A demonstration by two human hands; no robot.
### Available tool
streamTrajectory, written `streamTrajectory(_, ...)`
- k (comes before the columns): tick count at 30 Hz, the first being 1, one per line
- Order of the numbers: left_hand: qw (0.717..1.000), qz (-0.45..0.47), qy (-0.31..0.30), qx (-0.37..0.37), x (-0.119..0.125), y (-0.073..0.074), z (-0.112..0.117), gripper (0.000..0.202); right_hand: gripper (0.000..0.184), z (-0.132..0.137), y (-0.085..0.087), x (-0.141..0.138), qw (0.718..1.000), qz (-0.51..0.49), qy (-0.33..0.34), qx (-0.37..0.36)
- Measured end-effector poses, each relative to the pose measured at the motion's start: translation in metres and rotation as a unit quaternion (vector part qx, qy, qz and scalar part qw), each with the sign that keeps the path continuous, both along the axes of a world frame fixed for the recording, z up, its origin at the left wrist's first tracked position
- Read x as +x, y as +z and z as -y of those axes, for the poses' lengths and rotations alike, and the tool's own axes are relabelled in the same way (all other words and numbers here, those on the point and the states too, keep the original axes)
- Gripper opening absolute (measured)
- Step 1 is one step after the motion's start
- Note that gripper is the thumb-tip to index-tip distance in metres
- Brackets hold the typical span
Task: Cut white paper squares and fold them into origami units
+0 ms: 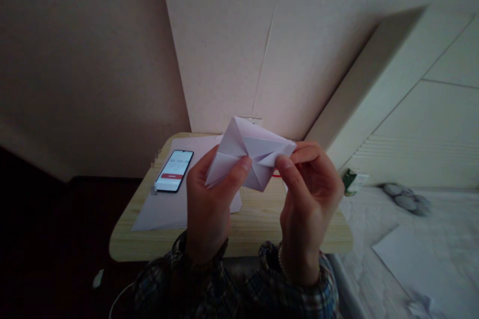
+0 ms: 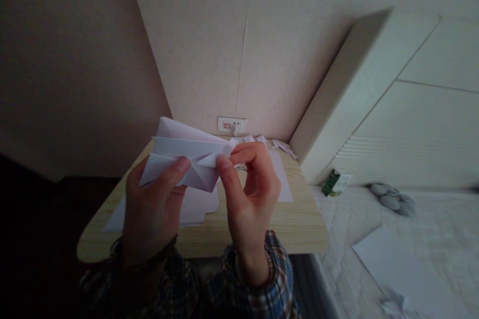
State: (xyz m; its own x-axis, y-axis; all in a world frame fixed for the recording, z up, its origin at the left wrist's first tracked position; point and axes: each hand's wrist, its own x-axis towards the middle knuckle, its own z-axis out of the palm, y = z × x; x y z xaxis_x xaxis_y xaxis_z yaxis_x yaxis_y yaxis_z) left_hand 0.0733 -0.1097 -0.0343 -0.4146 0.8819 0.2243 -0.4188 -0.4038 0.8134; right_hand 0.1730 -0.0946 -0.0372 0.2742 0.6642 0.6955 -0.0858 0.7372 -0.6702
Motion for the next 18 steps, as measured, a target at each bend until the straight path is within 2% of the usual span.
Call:
streamTrajectory(7, 1.000, -0.023, -0.020, 0.003, -0.0015, 0.0023, 0.0008, 0.012, 0.015, 0.0000, -0.0003, -0.0013, 1.000, 0.006, -0.023, -0.018)
streamTrajectory(18, 0.999, -0.019, 0.029, -0.004, -0.0015, 0.0011, -0.0008, 0.015, 0.015, 0.0004, 0.0022, -0.0017, 0.999, -0.002, 0.037, -0.027)
